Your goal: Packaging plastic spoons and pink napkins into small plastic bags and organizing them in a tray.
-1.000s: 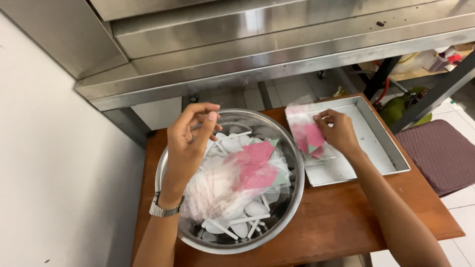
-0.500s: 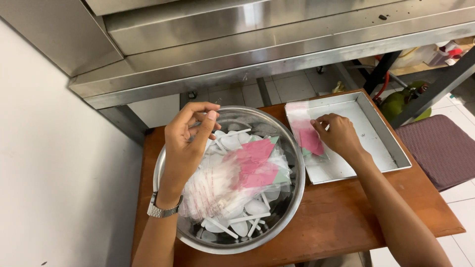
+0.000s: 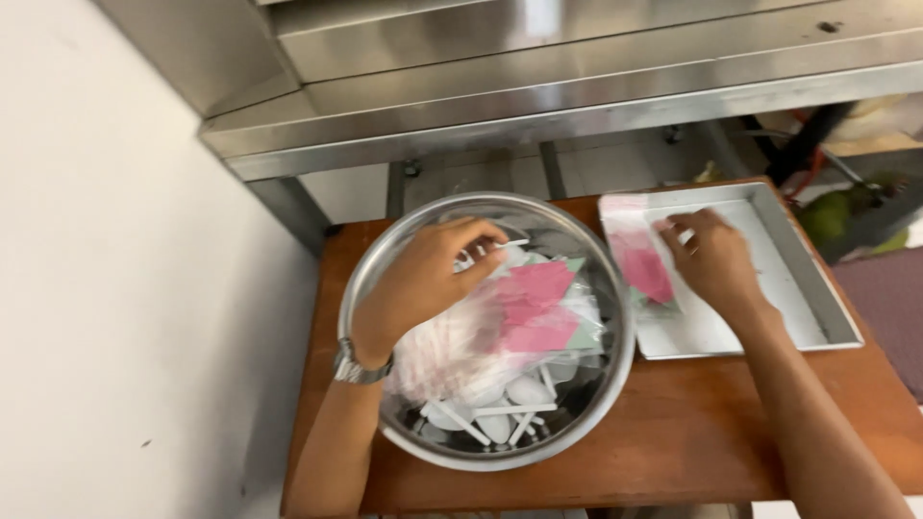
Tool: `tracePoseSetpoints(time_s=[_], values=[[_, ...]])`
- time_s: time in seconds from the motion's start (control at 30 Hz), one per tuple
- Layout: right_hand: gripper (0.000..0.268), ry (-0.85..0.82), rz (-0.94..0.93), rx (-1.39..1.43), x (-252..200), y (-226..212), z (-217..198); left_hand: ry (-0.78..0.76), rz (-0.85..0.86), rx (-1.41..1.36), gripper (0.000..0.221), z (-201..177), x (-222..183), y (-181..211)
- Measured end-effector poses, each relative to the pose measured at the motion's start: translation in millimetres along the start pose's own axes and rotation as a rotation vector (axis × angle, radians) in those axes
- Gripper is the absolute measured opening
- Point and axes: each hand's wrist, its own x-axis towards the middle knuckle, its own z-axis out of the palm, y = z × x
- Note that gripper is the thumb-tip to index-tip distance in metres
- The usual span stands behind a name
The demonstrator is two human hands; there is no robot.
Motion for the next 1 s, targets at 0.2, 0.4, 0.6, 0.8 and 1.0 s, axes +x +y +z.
tracePoseSetpoints(time_s=[0.2,0.4,0.6,0.8,1.0], values=[[0.047,0.044,-0.513,0.461,-24,-115,-53,-0.13,-0.066,0.093,0.025,21,1,-39],[0.049,-0.338,-0.815,-0.102,3,-149,-24,-0.061,-0.024,0.125,0.025,27,2,-47],[0.063,-0.632,-0.538,-0.161,35,-159,-3,0.046,0.067,0.06,0.023,14,4,-30],[0.007,-0.61,-0.286,0.042,32,-183,-22,0.082,0.076,0.005,0.028,11,4,-30],[0.01,-0.296,-0.093,0.763,27,-183,-26,-0.033,-0.155,0.16,0.064,23,4,-54]])
